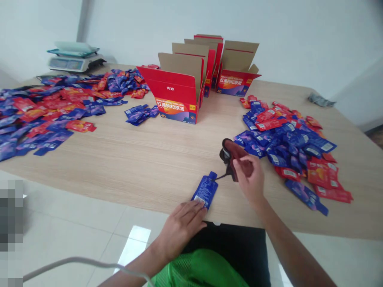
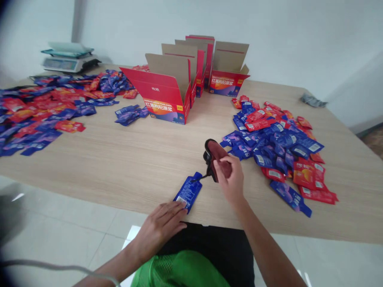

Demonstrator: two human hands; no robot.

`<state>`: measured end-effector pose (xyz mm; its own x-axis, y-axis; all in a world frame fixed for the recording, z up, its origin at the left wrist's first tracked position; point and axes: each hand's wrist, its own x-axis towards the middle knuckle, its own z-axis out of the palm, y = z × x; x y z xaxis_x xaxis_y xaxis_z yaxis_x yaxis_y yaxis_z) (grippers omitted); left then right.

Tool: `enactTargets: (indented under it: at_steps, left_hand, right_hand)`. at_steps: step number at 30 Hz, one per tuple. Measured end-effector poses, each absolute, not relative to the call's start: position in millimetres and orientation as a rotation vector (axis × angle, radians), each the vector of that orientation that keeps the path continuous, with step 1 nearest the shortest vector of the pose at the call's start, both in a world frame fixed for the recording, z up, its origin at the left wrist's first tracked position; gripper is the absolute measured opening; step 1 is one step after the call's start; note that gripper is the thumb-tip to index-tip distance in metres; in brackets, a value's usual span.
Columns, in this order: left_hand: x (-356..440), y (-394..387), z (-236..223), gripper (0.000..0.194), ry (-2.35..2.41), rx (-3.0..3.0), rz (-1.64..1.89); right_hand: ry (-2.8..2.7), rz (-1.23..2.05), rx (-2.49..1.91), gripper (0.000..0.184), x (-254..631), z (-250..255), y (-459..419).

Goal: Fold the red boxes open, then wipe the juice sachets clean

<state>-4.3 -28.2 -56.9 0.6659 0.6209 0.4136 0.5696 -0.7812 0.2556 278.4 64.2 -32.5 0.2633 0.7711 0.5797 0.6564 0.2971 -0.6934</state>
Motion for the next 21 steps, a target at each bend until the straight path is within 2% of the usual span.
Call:
enactTargets:
  at_steps: [2,5,7,10,14,18,21]
  left_hand:
    - [-4,-28,-56,0.034,0.996,2.811,0.741]
    - [-2,-30,-62,0.054,1.053,2.904,0.569]
    - [-2,-32,-68,0.060,1.089,2.969,0.456]
    - [-5,-35,-69,0.050,1.098,3.016,0.401]
    - [-18,-39,-51,0.033,1.012,2.931,0.568]
    - [-51,-25,-25,0.034,0.876,2.810,0.762]
    - [-90,19,-5,0.035,1.030,2.685,0.959]
  right_hand:
    - [-1.258,0.244,-1.475,0.029,281,-37,40]
    - [-1.108,0.392,-1.582,0.038,288,-53,6]
    - [-1.045,0.481,-1.628,0.042,295,-66,-11]
    - [-0.950,0.570,-1.666,0.047,303,-79,-26]
    - [-0.802,0.651,-1.662,0.056,308,-83,-29]
    - [-0.672,0.682,-1.670,0.066,312,-82,-26]
    - [-0.614,0.703,-1.699,0.071,318,-88,-25]
